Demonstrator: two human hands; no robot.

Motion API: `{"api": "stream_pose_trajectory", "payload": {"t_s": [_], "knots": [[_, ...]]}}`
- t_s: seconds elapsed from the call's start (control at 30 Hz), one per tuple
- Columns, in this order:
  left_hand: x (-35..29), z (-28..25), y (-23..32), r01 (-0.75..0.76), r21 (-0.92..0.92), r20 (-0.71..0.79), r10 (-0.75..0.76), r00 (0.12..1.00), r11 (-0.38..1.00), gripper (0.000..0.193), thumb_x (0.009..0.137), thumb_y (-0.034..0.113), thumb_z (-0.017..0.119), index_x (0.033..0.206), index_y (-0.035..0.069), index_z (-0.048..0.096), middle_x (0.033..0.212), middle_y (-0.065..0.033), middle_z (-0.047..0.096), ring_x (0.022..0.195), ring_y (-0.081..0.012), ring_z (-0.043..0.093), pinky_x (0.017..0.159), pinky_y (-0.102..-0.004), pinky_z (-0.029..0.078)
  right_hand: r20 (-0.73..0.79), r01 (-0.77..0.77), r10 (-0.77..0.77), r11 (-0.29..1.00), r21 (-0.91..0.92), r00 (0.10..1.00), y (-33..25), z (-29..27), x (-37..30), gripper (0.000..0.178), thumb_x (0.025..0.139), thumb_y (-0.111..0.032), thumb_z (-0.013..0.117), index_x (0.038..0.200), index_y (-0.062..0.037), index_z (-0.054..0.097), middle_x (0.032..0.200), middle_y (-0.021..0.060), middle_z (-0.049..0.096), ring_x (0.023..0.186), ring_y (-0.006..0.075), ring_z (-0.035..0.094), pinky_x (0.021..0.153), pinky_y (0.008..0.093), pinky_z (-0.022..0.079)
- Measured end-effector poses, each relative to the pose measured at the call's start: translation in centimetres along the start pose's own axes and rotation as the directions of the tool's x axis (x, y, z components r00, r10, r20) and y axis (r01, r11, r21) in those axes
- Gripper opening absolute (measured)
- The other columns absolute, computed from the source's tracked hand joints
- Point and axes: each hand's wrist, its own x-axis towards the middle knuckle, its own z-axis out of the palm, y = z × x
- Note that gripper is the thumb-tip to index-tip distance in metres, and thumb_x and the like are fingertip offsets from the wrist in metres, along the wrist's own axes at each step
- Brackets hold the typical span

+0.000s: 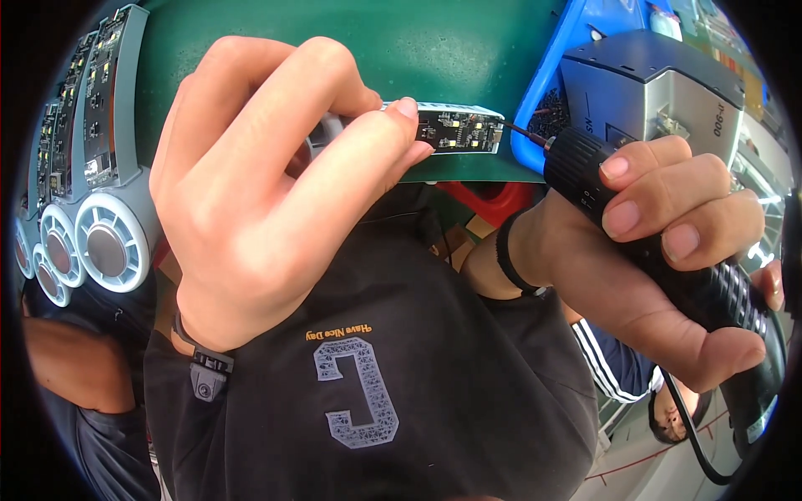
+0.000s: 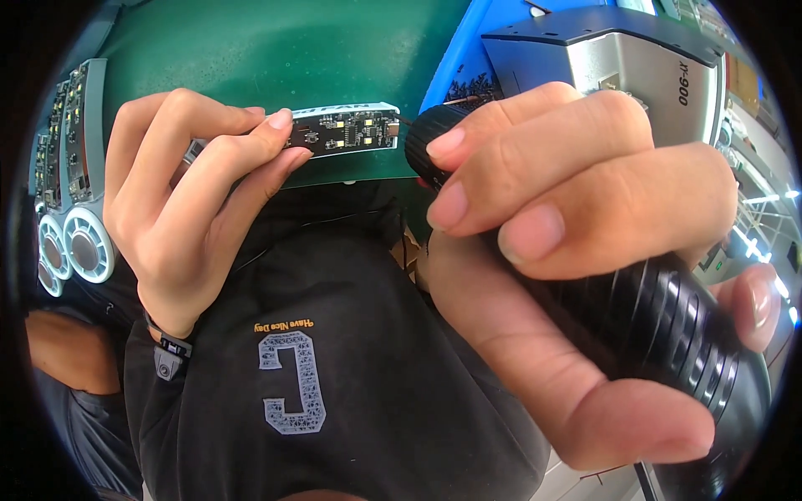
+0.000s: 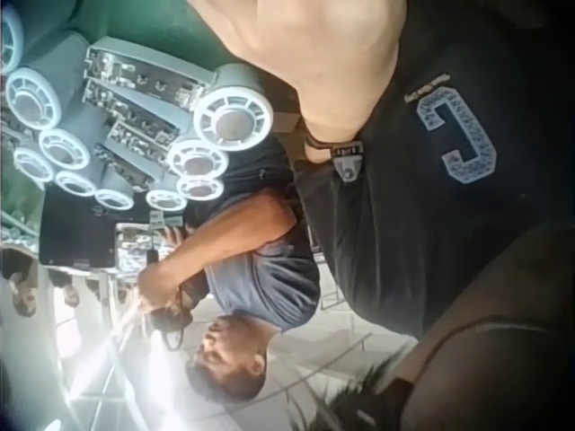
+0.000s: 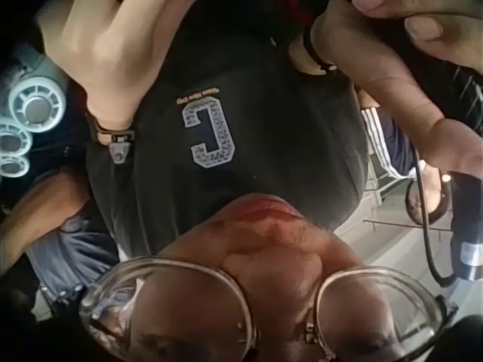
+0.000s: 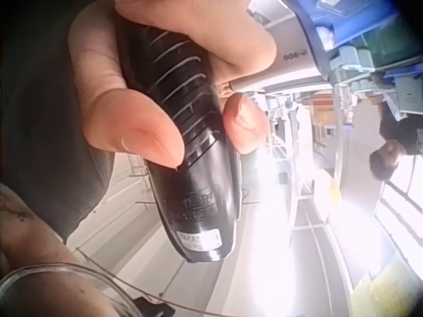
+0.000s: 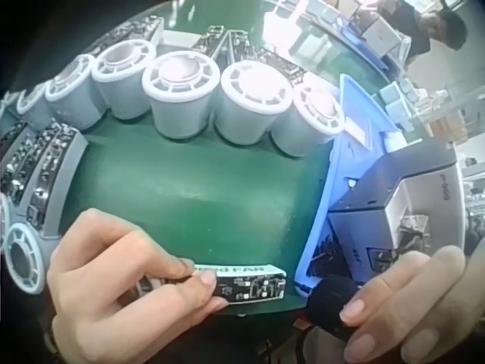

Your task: The person picks up a circuit board and a fan housing, fits them together, and drives screws into the assembly using a power screwdriver. They repeat this process for another set of components, occasionally picking up screws from a dispenser.

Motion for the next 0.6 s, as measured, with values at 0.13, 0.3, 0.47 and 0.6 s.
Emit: {"api": "stream_pose_trajectory", "payload": {"t_s": [0.13,0.3,0.47,0.6], "knots": [[0.1,0.1,0.1,-0.009,0.002,-0.004,0.009,1.0,1.0,0.03,0.063,0.008,0.093,0.09,0.006,0.078,0.085,-0.0039,0.069,0.081,-0.0236,0.063,0.066,-0.0339,0.05,0.068,-0.041,0.045,0.997,-0.06,0.997,0.2,-0.3,0.0,0.07,0.095,-0.078,0.048,0.077,-0.01,0.049,0.073,0.003,0.05,0.055,0.0185,0.052,0.055,0.0365,0.049],[0.3,0.1,0.6,0.025,0.001,0.012,-0.025,1.0,1.0,0.031,0.063,0.008,0.093,0.091,0.006,0.079,0.085,-0.0038,0.069,0.082,-0.0238,0.063,0.066,-0.0337,0.05,-0.151,0.023,-0.005,0.993,0.116,0.988,1.0,1.1,-0.1,0.071,0.095,-0.079,0.049,0.078,-0.0098,0.049,0.077,0.0029,0.051,0.056,0.0183,0.052,0.056,0.0365,0.049],[0.3,0.2,0.7,0.035,-0.005,0.01,-0.035,0.999,0.999,0.032,0.063,0.008,0.093,0.092,0.007,0.079,0.086,-0.0036,0.069,0.082,-0.0236,0.062,0.066,-0.0337,0.05,0.009,-0.024,0.022,0.98,0.199,1.0,0.8,-0.5,0.1,0.072,0.096,-0.08,0.05,0.082,-0.0092,0.051,0.082,0.0027,0.05,0.056,0.0181,0.053,0.056,0.0369,0.05],[0.4,0.2,0.7,0.031,-0.004,0.012,-0.031,0.999,1.0,0.032,0.064,0.008,0.093,0.092,0.007,0.079,0.085,-0.0034,0.069,0.082,-0.0235,0.062,0.066,-0.0336,0.05,0.088,0.025,-0.043,0.981,0.195,0.995,0.6,-0.2,-0.1,0.07,0.098,-0.079,0.05,0.094,-0.0099,0.055,0.085,0.0023,0.05,0.057,0.0179,0.053,0.055,0.0368,0.05]]}}
